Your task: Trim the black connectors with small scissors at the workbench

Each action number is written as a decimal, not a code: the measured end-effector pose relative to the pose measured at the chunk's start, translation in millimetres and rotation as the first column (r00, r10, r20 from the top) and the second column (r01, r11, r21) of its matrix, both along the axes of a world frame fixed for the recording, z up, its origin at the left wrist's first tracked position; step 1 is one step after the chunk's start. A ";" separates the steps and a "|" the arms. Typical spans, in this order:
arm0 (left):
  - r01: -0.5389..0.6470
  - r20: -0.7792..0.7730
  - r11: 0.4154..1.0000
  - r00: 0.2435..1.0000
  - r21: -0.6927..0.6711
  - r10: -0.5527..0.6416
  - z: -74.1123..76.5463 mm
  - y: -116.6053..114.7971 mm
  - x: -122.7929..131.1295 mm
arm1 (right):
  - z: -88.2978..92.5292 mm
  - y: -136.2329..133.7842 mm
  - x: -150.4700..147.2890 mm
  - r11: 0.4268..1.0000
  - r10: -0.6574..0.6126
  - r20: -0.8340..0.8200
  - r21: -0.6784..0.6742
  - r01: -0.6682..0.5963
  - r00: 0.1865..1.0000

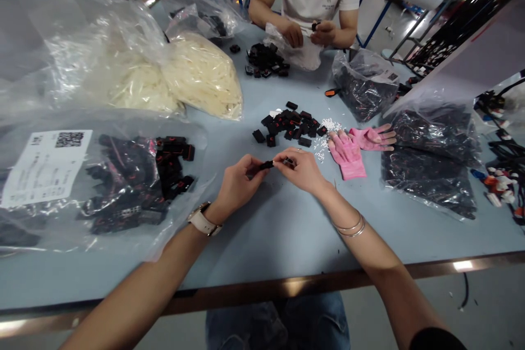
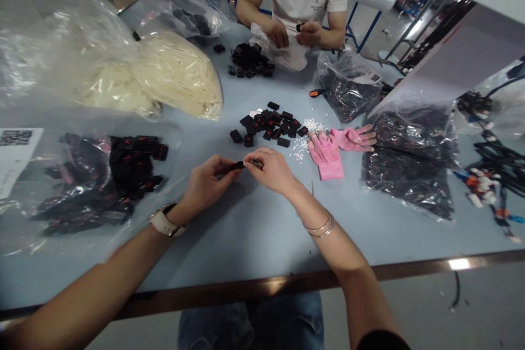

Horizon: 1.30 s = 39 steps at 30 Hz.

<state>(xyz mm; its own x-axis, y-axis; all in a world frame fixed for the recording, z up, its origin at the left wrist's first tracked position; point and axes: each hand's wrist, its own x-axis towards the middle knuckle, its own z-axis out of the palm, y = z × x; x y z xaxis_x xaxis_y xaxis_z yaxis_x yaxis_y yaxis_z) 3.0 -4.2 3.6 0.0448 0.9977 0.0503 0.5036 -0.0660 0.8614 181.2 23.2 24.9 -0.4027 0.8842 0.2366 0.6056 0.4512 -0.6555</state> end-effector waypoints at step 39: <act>0.039 -0.036 0.998 0.999 -0.045 -0.041 -2.4 -1.0 2.1 | 18.1 -11.9 -6.5 0.974 0.186 0.594 -0.004 -0.228 0.783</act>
